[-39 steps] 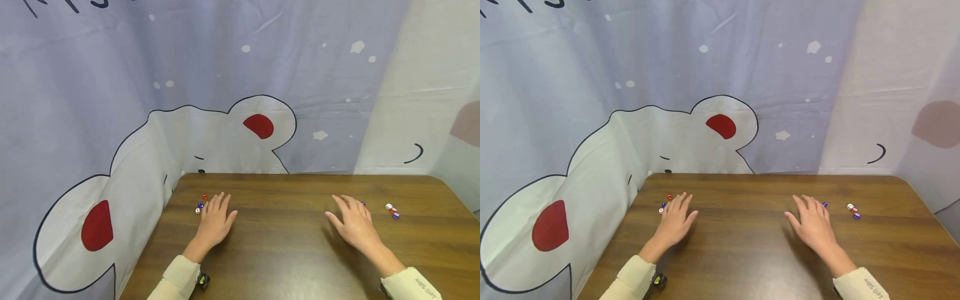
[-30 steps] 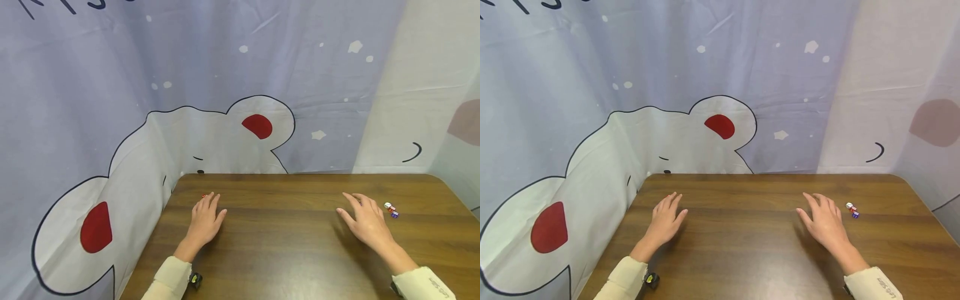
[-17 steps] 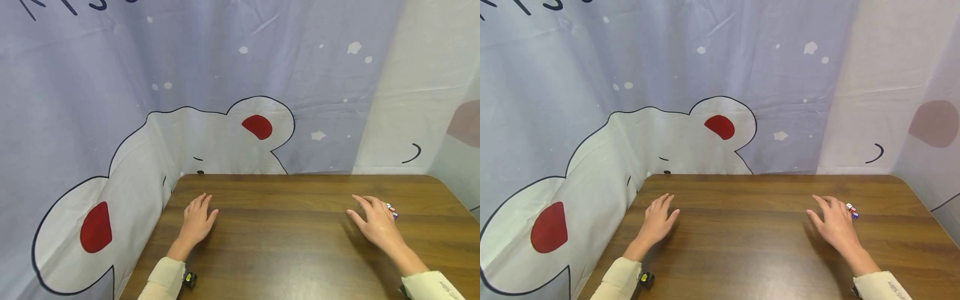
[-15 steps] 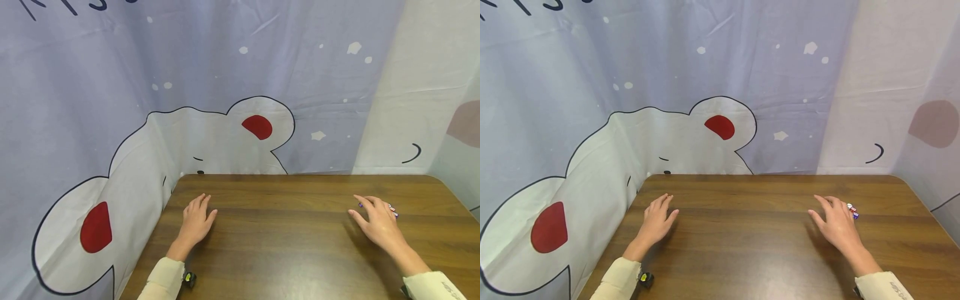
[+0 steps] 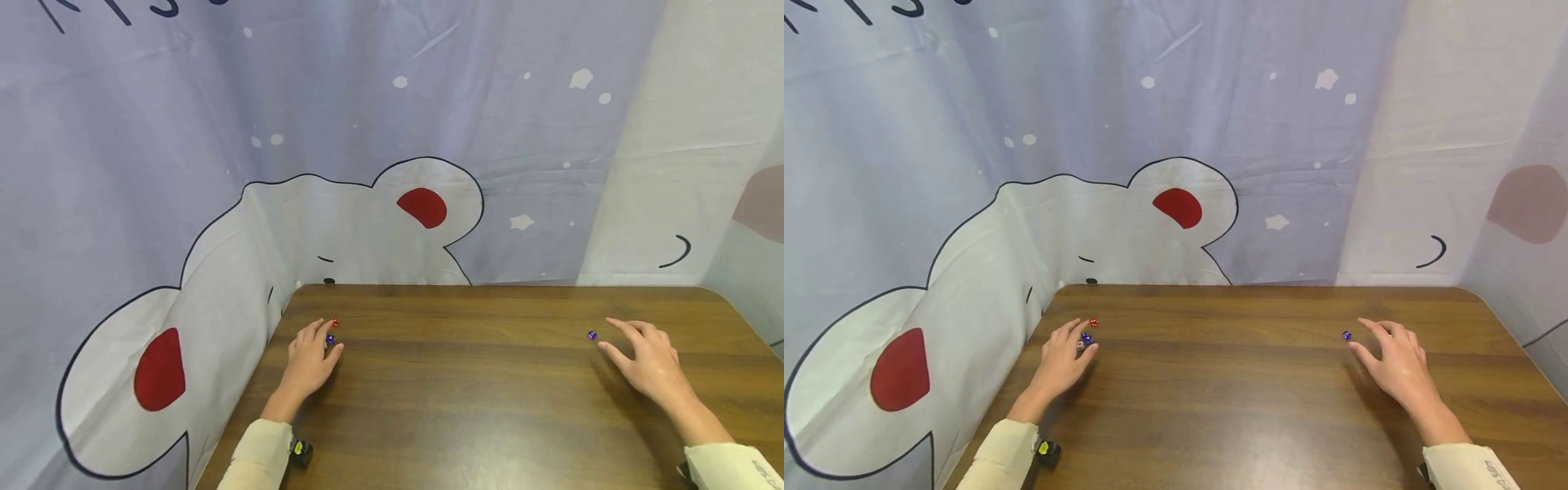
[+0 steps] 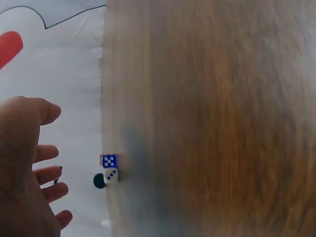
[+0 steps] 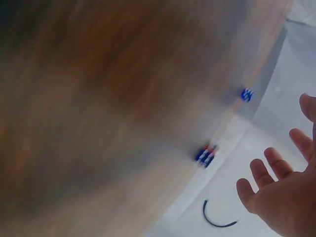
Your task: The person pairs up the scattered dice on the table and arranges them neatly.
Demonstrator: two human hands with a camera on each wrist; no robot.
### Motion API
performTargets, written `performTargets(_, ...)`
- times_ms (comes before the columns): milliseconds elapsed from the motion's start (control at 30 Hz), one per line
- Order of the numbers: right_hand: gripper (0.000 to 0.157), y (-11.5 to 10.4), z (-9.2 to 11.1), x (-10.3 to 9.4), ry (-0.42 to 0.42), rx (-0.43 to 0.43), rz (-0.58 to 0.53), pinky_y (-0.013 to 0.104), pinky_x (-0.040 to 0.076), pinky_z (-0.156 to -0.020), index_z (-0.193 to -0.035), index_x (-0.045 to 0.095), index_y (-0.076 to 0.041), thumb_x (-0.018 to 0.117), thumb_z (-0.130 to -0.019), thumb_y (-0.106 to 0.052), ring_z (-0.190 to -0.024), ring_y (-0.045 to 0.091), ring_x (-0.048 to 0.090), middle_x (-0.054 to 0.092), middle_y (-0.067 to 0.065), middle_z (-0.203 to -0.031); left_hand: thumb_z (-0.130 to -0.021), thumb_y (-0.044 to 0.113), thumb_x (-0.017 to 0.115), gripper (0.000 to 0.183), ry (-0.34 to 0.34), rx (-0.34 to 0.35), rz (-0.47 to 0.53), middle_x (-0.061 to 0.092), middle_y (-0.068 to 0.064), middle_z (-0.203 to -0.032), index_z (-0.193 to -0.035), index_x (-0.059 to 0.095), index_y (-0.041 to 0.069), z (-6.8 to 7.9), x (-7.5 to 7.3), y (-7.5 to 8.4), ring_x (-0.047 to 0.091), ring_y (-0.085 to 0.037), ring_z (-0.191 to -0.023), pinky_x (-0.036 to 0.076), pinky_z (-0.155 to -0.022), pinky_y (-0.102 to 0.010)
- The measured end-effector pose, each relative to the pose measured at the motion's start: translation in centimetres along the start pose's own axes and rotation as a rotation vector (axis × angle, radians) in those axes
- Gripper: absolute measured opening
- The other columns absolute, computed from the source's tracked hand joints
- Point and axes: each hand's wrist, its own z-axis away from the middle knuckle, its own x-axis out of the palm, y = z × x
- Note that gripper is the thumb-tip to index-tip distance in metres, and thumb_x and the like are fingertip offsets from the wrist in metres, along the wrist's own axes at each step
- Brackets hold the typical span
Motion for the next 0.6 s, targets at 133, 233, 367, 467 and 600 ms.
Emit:
performTargets(133, 0.051, 1.3, -0.1, -0.4, -0.007, 0.008, 0.002, 0.074, 0.030, -0.081, -0.137, 0.053, -0.003, 0.069, -0.097, -0.030, -0.114, 0.063, 0.038, 0.046, 0.037, -0.129, -0.101, 0.036, 0.061, 0.061, 0.000, -0.009, 0.005, 0.036, -0.022, -0.156, -0.150, 0.044, 0.004, 0.0, -0.2, -0.6, 0.030, -0.044, -0.143, 0.023, -0.111, -0.066)
performTargets(233, 0.051, 2.2, -0.1, -0.6, -0.024, 0.027, 0.002, 0.075, 0.031, -0.080, -0.138, 0.053, -0.003, 0.068, -0.097, -0.031, -0.114, 0.065, 0.037, 0.045, 0.037, -0.130, -0.100, 0.037, 0.061, 0.062, -0.006, -0.016, 0.014, 0.035, -0.022, -0.156, -0.150, 0.044, 0.004, -0.1, -0.2, -1.1, 0.029, -0.044, -0.143, 0.022, -0.110, -0.067)
performTargets(367, 0.053, 3.3, -0.3, -0.9, -0.054, 0.047, 0.012, 0.078, 0.030, -0.079, -0.138, 0.052, -0.002, 0.067, -0.098, -0.034, -0.113, 0.068, 0.036, 0.042, 0.040, -0.131, -0.099, 0.037, 0.063, 0.064, -0.015, -0.025, 0.016, 0.036, -0.022, -0.156, -0.150, 0.044, 0.003, -0.4, 0.0, -1.8, 0.030, -0.044, -0.143, 0.023, -0.109, -0.067)
performTargets(467, 0.053, 4.0, -0.6, -1.0, -0.069, 0.051, 0.022, 0.079, 0.032, -0.079, -0.137, 0.053, -0.001, 0.067, -0.098, -0.033, -0.112, 0.069, 0.037, 0.043, 0.042, -0.129, -0.098, 0.036, 0.066, 0.064, -0.025, -0.041, 0.017, 0.037, -0.022, -0.155, -0.149, 0.045, 0.003, -0.6, 0.1, -2.3, 0.031, -0.044, -0.142, 0.026, -0.107, -0.067)
performTargets(600, 0.054, 4.7, -0.9, -1.3, -0.108, 0.070, 0.034, 0.079, 0.033, -0.079, -0.137, 0.052, 0.001, 0.066, -0.099, -0.033, -0.112, 0.070, 0.037, 0.041, 0.044, -0.129, -0.096, 0.035, 0.067, 0.065, -0.049, -0.064, 0.026, 0.037, -0.023, -0.155, -0.148, 0.046, 0.002, -0.9, 0.0, -2.5, 0.031, -0.044, -0.142, 0.026, -0.107, -0.068)
